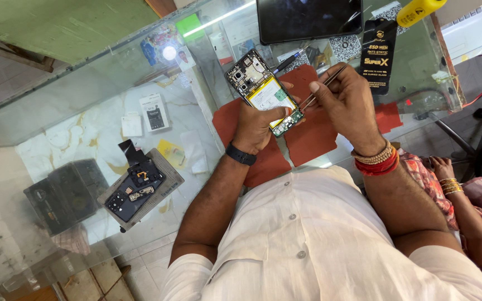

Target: The person uses tweezers to remove a small circuit board from the interior of a disassembled smartphone. They then place the board on the work surface and continue to adjust internal components with the tweezers.

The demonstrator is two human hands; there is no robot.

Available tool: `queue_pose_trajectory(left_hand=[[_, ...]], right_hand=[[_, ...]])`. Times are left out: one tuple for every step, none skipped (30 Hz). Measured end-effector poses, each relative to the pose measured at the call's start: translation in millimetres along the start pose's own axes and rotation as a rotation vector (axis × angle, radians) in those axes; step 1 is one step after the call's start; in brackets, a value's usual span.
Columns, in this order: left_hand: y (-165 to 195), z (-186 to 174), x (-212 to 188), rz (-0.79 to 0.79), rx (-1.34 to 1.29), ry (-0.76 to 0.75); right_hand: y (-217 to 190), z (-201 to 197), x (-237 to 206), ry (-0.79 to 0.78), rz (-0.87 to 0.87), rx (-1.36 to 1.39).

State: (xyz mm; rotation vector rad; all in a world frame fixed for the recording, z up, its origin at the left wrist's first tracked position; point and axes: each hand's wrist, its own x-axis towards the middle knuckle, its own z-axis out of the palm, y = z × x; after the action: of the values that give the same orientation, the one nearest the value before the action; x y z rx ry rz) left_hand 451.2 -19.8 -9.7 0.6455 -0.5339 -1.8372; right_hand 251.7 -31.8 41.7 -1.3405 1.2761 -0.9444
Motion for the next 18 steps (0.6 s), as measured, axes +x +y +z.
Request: queue_pose_trajectory(left_hand=[[0.1,-0.2,-0.5,-0.004,-0.002,-0.003],[0.6,-0.6,-0.4,-0.002,0.000,-0.011],[0.9,-0.9,-0.5,0.000,0.002,-0.018],[1.1,-1.4,-0.6,0.003,0.004,-0.025],[1.1,-1.7,-0.7,0.009,0.004,-0.031],[1.1,-1.9,-0.4,0.015,0.005,-0.037],[0.9,-2.1,-0.9,0.021,0.005,-0.043],[0.7,-2.3,-1.4,0.019,0.006,-0.041],[0.6,-2.3,-1.3,0.017,0.007,-0.041],[0.5,-2.3,-1.3,0.015,0.008,-0.041],[0.8,-2.4,-1.4,0.012,0.007,-0.046],[1.0,-2.6,-1.8,0.010,0.006,-0.051],[1.4,-2.8,-2.0,0.007,0.005,-0.056],[1.4,-2.7,-1.8,0.011,0.008,-0.059],[1.5,-2.7,-1.5,0.014,0.012,-0.063],[1.4,-2.7,-1.4,0.018,0.015,-0.066],[1.3,-2.7,-1.6,0.014,0.016,-0.069],[1.3,-2.8,-1.9,0.010,0.016,-0.072]], right_hand=[[-0.1,-0.1,-0.5,-0.001,0.014,-0.002],[-0.4,0.2,-0.6,0.001,0.016,0.010],[-0.6,0.5,-1.0,0.003,0.019,0.022],[-0.6,1.0,-1.1,0.004,0.022,0.034],[-0.6,1.5,-1.2,0.004,0.020,0.048],[-0.4,1.8,-1.1,0.005,0.019,0.061],[-0.2,2.1,-1.4,0.006,0.018,0.075],[0.2,2.3,-1.7,0.006,0.019,0.084],[0.5,2.2,-1.5,0.008,0.018,0.094],[0.9,2.1,-1.4,0.009,0.018,0.103],[1.1,1.9,-1.4,0.013,0.024,0.101],[1.4,1.5,-1.6,0.017,0.032,0.097],[1.4,1.3,-1.5,0.021,0.039,0.094],[1.6,1.1,-1.5,0.020,0.041,0.105],[1.6,1.0,-1.5,0.019,0.043,0.116],[1.6,0.8,-1.6,0.018,0.045,0.128],[1.8,0.7,-2.1,0.016,0.043,0.126],[1.8,0.6,-2.8,0.014,0.042,0.125]])
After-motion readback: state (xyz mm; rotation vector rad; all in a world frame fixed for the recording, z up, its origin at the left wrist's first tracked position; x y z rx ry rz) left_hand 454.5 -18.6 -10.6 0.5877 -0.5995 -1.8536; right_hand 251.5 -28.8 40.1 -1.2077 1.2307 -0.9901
